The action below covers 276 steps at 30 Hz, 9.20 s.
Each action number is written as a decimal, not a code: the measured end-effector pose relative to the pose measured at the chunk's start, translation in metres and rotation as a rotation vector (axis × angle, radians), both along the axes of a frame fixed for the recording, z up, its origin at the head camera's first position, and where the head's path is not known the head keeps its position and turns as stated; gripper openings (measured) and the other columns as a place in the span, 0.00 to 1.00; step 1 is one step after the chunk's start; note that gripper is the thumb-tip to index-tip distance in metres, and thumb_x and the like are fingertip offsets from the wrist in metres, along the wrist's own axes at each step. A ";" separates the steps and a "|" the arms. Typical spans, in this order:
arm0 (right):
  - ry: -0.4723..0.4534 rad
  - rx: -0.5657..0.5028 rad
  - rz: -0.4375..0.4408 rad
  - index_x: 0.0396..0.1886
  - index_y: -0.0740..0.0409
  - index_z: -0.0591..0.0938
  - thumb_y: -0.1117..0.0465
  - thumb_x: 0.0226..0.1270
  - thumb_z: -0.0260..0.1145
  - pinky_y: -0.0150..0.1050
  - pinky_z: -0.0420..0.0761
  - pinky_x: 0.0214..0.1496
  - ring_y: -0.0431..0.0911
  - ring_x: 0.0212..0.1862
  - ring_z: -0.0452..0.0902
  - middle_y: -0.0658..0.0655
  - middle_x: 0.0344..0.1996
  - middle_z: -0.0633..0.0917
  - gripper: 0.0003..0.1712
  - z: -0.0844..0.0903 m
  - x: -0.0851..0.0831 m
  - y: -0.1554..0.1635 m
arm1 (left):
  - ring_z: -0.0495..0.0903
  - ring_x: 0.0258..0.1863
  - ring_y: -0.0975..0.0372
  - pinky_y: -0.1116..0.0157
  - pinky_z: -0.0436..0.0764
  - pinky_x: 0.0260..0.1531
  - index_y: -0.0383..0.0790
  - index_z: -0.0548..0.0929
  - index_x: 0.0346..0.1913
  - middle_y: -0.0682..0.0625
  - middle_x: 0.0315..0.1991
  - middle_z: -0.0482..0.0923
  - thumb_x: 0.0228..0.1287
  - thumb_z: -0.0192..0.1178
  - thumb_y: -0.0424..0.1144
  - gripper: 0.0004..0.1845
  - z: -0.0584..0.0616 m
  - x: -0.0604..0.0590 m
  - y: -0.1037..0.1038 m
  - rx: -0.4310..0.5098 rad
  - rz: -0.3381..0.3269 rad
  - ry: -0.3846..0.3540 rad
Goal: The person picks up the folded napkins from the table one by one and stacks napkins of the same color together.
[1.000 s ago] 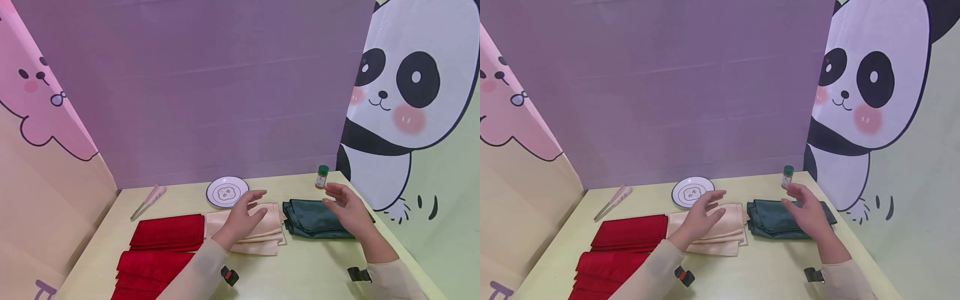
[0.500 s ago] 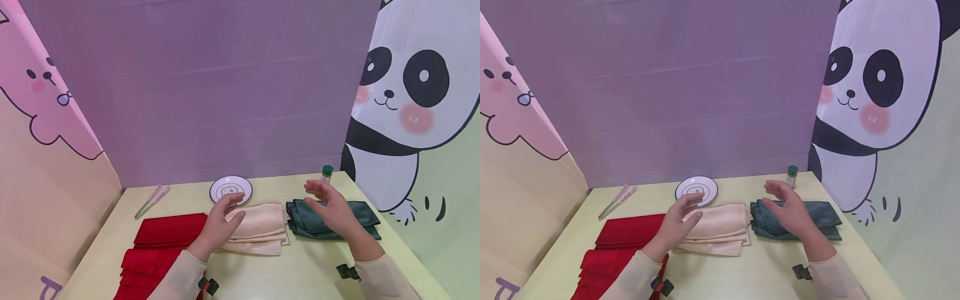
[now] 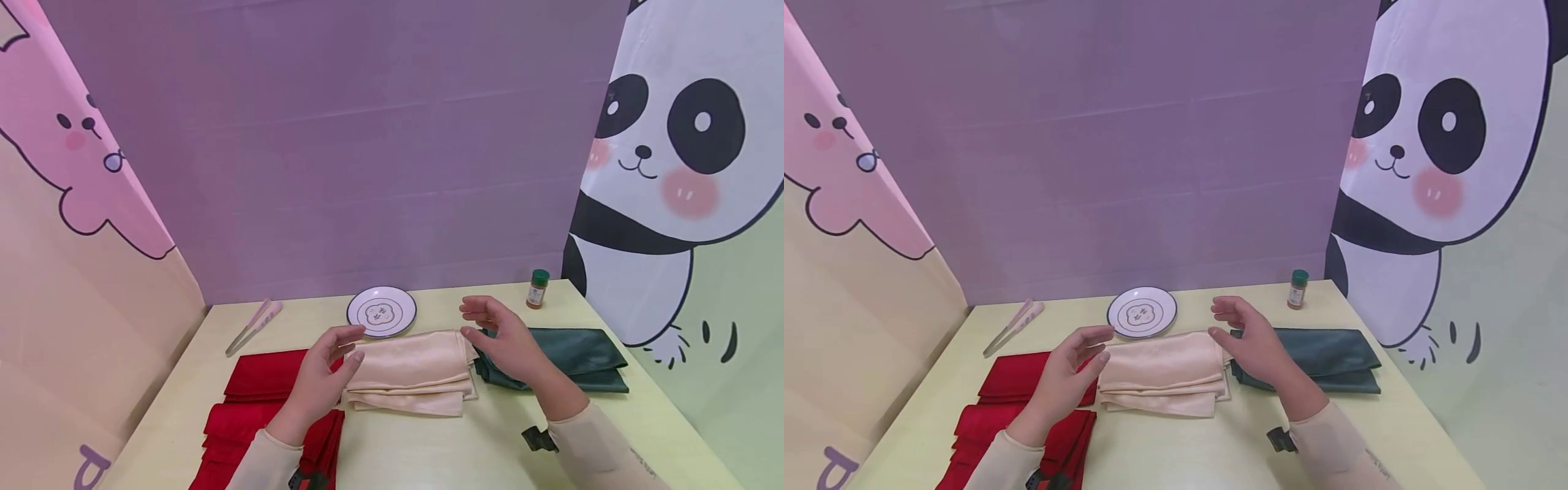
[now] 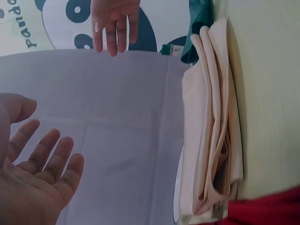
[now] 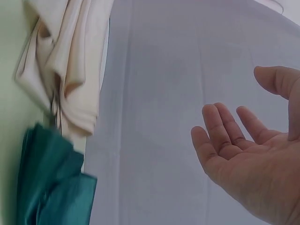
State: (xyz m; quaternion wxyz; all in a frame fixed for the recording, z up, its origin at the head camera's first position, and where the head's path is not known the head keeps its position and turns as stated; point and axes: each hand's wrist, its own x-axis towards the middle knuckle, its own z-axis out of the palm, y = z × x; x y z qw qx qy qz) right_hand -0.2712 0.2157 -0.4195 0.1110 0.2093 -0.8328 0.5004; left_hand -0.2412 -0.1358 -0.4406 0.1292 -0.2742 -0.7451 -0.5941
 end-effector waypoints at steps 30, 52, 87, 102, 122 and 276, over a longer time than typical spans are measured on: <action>-0.102 0.001 0.168 0.66 0.56 0.77 0.62 0.71 0.73 0.57 0.75 0.68 0.57 0.61 0.80 0.53 0.57 0.83 0.26 -0.025 -0.006 -0.104 | 0.79 0.64 0.61 0.69 0.79 0.59 0.38 0.75 0.71 0.42 0.66 0.77 0.76 0.63 0.32 0.24 -0.016 0.024 -0.128 -0.050 0.138 -0.088; -0.139 0.001 0.213 0.60 0.61 0.79 0.63 0.69 0.74 0.59 0.78 0.63 0.60 0.58 0.81 0.58 0.53 0.83 0.22 -0.044 -0.007 -0.149 | 0.78 0.62 0.66 0.73 0.78 0.57 0.29 0.72 0.71 0.46 0.63 0.79 0.73 0.64 0.27 0.26 -0.048 0.024 -0.205 -0.077 0.252 -0.125; -0.265 0.044 0.359 0.62 0.61 0.80 0.63 0.66 0.76 0.52 0.82 0.62 0.61 0.59 0.79 0.53 0.54 0.82 0.26 -0.053 0.005 -0.204 | 0.81 0.58 0.50 0.60 0.83 0.54 0.34 0.80 0.65 0.40 0.60 0.82 0.67 0.74 0.41 0.27 -0.068 0.026 -0.240 -0.388 0.427 -0.287; -0.278 0.172 0.407 0.61 0.66 0.81 0.63 0.64 0.77 0.42 0.81 0.61 0.57 0.58 0.81 0.60 0.57 0.83 0.27 -0.059 0.009 -0.212 | 0.83 0.54 0.44 0.60 0.86 0.43 0.32 0.80 0.63 0.35 0.60 0.81 0.65 0.75 0.38 0.27 -0.072 0.027 -0.240 -0.454 0.437 -0.373; -0.305 0.233 0.440 0.58 0.62 0.83 0.62 0.64 0.78 0.40 0.82 0.59 0.50 0.54 0.83 0.55 0.50 0.86 0.24 -0.063 0.013 -0.214 | 0.82 0.44 0.55 0.60 0.81 0.44 0.37 0.86 0.56 0.41 0.55 0.83 0.58 0.78 0.36 0.23 -0.080 0.023 -0.240 -0.573 0.487 -0.377; -0.114 -0.018 0.218 0.45 0.54 0.87 0.68 0.71 0.69 0.35 0.79 0.34 0.38 0.30 0.76 0.45 0.25 0.82 0.08 -0.049 0.000 -0.203 | 0.84 0.29 0.64 0.65 0.86 0.27 0.22 0.78 0.49 0.42 0.37 0.85 0.63 0.68 0.18 0.14 -0.051 0.030 -0.214 0.059 0.379 -0.121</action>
